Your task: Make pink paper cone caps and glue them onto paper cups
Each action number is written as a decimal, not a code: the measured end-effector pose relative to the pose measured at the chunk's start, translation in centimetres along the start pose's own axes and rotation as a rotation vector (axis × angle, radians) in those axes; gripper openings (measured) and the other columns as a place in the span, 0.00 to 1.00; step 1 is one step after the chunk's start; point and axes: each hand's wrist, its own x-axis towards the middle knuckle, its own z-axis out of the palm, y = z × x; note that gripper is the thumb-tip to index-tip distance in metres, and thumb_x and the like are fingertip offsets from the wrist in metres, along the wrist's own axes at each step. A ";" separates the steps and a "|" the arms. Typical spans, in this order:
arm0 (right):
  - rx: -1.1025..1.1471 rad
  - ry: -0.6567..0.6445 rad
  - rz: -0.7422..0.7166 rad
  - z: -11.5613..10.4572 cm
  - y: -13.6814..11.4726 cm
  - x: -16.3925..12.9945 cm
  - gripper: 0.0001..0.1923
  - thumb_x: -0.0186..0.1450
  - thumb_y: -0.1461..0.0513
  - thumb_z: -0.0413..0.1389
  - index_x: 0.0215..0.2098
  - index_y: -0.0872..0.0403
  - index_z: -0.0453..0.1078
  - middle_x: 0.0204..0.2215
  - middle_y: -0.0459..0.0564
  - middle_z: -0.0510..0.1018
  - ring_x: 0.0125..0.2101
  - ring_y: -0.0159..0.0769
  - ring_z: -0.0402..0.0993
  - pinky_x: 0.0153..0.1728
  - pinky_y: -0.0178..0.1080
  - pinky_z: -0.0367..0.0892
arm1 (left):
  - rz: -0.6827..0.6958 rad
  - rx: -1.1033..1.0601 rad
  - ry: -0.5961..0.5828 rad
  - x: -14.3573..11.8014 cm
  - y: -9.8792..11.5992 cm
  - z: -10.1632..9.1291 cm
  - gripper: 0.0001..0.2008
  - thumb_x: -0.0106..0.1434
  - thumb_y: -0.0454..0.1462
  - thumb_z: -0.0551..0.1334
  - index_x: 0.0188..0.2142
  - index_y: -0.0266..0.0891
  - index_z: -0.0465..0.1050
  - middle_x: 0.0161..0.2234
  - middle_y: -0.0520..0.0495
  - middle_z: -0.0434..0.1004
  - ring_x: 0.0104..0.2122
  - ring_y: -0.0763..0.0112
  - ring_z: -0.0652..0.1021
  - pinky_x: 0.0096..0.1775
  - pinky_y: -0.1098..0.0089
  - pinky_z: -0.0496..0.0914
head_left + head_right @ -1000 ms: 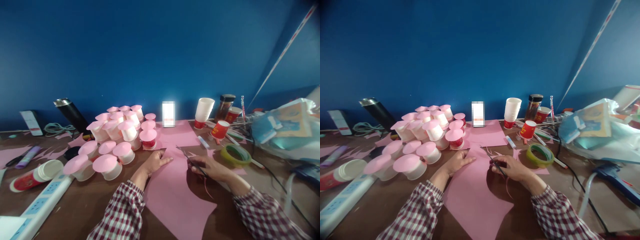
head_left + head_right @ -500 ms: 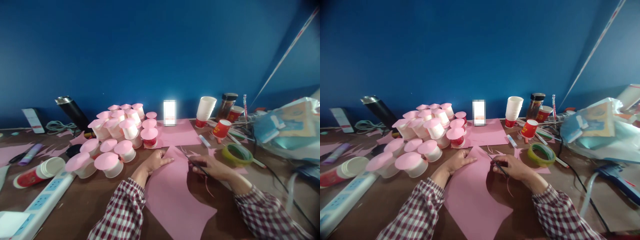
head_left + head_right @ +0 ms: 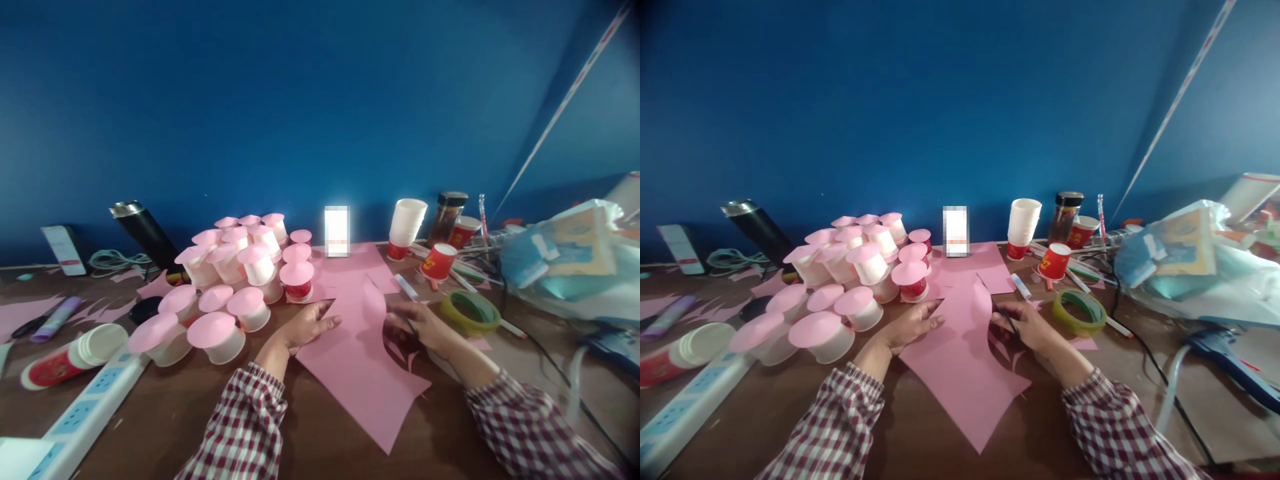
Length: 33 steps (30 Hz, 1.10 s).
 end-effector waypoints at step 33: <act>0.131 0.324 0.080 -0.5 0.7 1.0 0.22 0.50 0.51 0.63 0.37 0.58 0.72 0.16 0.43 0.67 0.17 0.26 0.62 0.14 0.28 0.56 | 0.187 0.155 0.596 1.0 -1.1 -0.6 0.21 0.52 0.45 0.65 0.41 0.31 0.74 0.37 0.38 0.79 0.41 0.54 0.77 0.42 0.62 0.70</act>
